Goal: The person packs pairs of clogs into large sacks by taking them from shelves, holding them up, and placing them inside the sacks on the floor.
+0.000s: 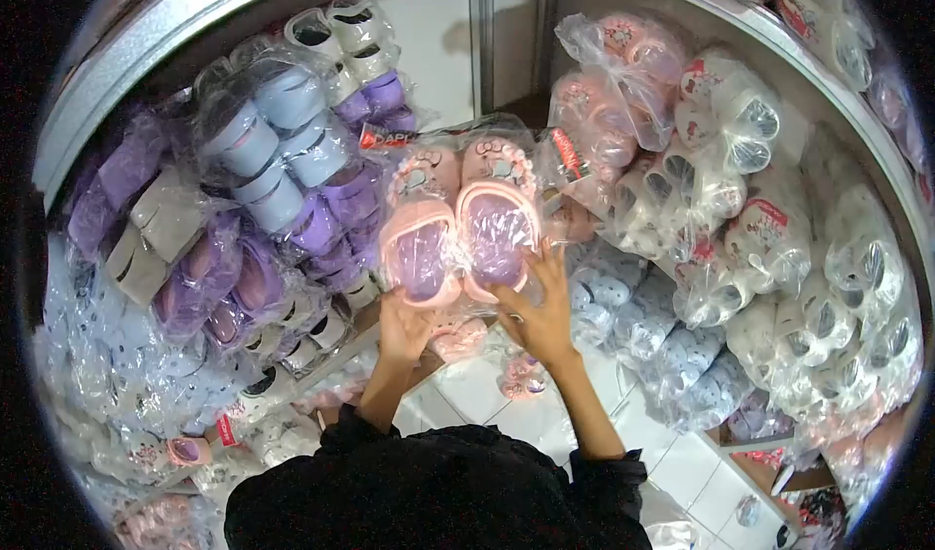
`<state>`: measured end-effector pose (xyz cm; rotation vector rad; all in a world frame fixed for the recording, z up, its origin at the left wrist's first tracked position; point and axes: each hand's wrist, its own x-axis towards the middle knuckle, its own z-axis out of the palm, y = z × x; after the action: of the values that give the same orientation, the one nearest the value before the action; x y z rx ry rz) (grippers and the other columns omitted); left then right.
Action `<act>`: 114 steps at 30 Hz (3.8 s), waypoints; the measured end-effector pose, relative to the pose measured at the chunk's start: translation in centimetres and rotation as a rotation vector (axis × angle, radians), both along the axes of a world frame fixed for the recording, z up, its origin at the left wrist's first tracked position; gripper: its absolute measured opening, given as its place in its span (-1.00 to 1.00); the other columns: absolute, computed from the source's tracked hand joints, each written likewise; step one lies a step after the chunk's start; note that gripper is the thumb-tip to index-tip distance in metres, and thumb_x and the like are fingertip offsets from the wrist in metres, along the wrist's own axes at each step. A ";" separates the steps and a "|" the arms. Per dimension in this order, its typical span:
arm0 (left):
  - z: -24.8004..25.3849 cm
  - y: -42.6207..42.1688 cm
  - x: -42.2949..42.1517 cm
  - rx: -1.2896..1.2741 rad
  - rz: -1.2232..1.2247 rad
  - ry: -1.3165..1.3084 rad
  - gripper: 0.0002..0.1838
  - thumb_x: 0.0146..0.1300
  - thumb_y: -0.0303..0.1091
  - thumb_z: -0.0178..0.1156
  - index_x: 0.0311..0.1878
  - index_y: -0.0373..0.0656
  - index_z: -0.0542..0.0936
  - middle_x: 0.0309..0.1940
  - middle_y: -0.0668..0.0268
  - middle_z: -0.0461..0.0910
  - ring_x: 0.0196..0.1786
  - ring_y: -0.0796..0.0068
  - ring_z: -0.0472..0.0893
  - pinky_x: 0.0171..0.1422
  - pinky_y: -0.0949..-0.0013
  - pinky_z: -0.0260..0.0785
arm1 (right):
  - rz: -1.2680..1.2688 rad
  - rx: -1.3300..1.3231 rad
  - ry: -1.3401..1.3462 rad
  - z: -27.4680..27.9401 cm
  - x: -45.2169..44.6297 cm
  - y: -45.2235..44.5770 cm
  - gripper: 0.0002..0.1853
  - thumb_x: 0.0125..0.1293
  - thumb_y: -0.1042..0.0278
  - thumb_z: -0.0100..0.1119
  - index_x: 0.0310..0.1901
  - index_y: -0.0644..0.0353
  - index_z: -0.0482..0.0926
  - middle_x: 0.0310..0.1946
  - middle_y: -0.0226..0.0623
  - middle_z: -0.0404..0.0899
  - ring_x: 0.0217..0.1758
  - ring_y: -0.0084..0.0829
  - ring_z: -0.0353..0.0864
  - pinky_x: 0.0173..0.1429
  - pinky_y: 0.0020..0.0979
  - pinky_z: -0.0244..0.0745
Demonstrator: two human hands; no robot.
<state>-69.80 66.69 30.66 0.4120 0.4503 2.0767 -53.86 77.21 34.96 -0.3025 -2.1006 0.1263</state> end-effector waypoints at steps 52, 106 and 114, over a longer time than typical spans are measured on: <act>-14.6 13.7 -2.3 -0.297 -1.781 0.151 -0.28 -0.26 -0.11 0.09 0.09 -0.09 0.24 0.00 0.20 0.34 0.01 0.14 0.37 0.08 0.12 0.19 | -0.853 -1.191 1.157 -10.6 -5.7 -16.3 0.08 -0.11 0.13 0.28 0.18 0.49 -0.35 0.20 0.08 -0.12 0.28 -0.30 -0.08 0.26 -0.37 -0.08; -18.2 -27.0 20.0 0.842 -3.137 1.708 -0.43 0.00 -0.43 0.14 0.05 -0.35 0.13 -0.11 0.25 0.36 -0.06 0.52 0.37 0.01 0.51 0.22 | -1.471 0.242 2.795 -22.3 -20.5 -47.2 -0.52 0.07 0.38 0.06 0.06 0.21 0.20 -0.13 -0.38 0.39 -0.06 -0.53 0.36 0.02 -0.49 0.27; -28.4 -42.8 21.0 1.061 -2.916 1.862 -0.48 -0.01 -0.31 0.09 -0.01 -0.42 0.24 -0.34 0.24 0.45 -0.28 0.53 0.42 -0.18 0.50 0.27 | -1.403 0.151 2.948 -30.5 -18.1 -60.6 -0.54 0.07 0.05 0.01 -0.07 0.18 0.35 -0.18 -0.42 0.39 -0.11 -0.53 0.32 -0.07 -0.46 0.18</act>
<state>-48.81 23.85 2.22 -2.8992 0.7971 2.6267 -71.91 16.64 4.42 -0.6342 1.1765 -0.3022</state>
